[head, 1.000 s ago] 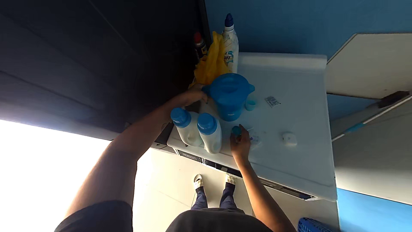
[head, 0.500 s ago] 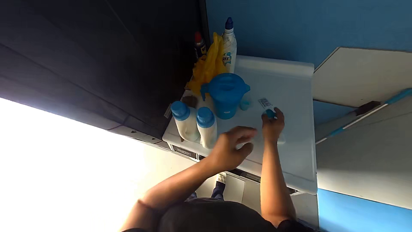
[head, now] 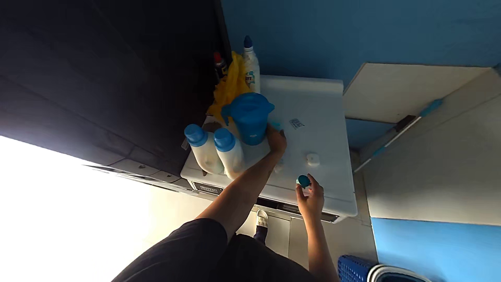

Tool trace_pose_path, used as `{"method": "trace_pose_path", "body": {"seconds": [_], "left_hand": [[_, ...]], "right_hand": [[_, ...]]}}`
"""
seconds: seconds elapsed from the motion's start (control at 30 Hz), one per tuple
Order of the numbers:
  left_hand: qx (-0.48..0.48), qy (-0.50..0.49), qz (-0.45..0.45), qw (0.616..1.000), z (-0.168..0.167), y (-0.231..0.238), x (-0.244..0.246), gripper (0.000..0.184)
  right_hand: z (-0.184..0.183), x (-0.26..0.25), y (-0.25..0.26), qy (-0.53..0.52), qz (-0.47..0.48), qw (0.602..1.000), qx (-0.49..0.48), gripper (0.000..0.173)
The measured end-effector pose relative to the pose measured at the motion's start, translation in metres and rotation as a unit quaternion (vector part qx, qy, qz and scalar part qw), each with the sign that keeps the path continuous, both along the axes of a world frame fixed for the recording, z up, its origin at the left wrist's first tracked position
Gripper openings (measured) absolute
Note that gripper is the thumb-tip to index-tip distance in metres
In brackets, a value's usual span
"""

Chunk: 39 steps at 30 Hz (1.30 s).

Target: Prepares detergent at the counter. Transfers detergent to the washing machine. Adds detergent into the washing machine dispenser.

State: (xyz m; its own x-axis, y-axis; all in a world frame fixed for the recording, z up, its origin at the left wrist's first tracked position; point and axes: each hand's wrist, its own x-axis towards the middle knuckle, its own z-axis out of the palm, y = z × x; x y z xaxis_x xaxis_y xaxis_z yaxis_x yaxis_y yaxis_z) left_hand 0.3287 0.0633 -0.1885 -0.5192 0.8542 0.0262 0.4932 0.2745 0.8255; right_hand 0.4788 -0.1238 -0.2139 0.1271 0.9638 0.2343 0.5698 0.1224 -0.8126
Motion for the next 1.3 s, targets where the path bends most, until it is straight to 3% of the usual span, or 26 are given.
{"method": "trace_pose_path", "body": {"seconds": [0.23,0.43,0.6,0.73,0.87,1.0,1.13,1.3], "left_hand": [[0.107,-0.046,-0.077,0.990,0.001,-0.022,-0.006,0.063],[0.120,-0.127,-0.180,0.968,0.030,-0.135,-0.023,0.065],[0.230,-0.103,-0.256,0.933,0.040,-0.262,-0.094,0.063],[0.259,-0.009,-0.267,0.928,0.048,-0.350,-0.183,0.062],[0.294,0.075,-0.140,0.942,0.061,-0.443,-0.276,0.063],[0.328,0.120,0.045,0.936,0.065,-0.571,-0.355,0.063],[0.335,0.146,0.230,0.902,0.063,-0.719,-0.423,0.060],[0.325,0.133,0.407,0.843,0.048,-0.881,-0.476,0.059]], "right_hand": [[0.000,0.002,0.007,0.032,-0.020,0.999,0.002,0.057],[0.012,-0.015,0.031,0.124,0.001,0.988,0.094,0.059],[0.038,-0.054,0.010,0.125,0.162,0.976,0.078,0.063],[0.049,-0.121,-0.048,0.154,0.342,0.926,0.031,0.058],[0.030,-0.237,-0.111,0.160,0.480,0.861,-0.038,0.055],[0.003,-0.375,-0.185,0.115,0.587,0.801,-0.004,0.060],[0.003,-0.516,-0.285,0.053,0.678,0.730,0.065,0.061],[-0.020,-0.644,-0.398,-0.039,0.756,0.652,0.034,0.063]]}}
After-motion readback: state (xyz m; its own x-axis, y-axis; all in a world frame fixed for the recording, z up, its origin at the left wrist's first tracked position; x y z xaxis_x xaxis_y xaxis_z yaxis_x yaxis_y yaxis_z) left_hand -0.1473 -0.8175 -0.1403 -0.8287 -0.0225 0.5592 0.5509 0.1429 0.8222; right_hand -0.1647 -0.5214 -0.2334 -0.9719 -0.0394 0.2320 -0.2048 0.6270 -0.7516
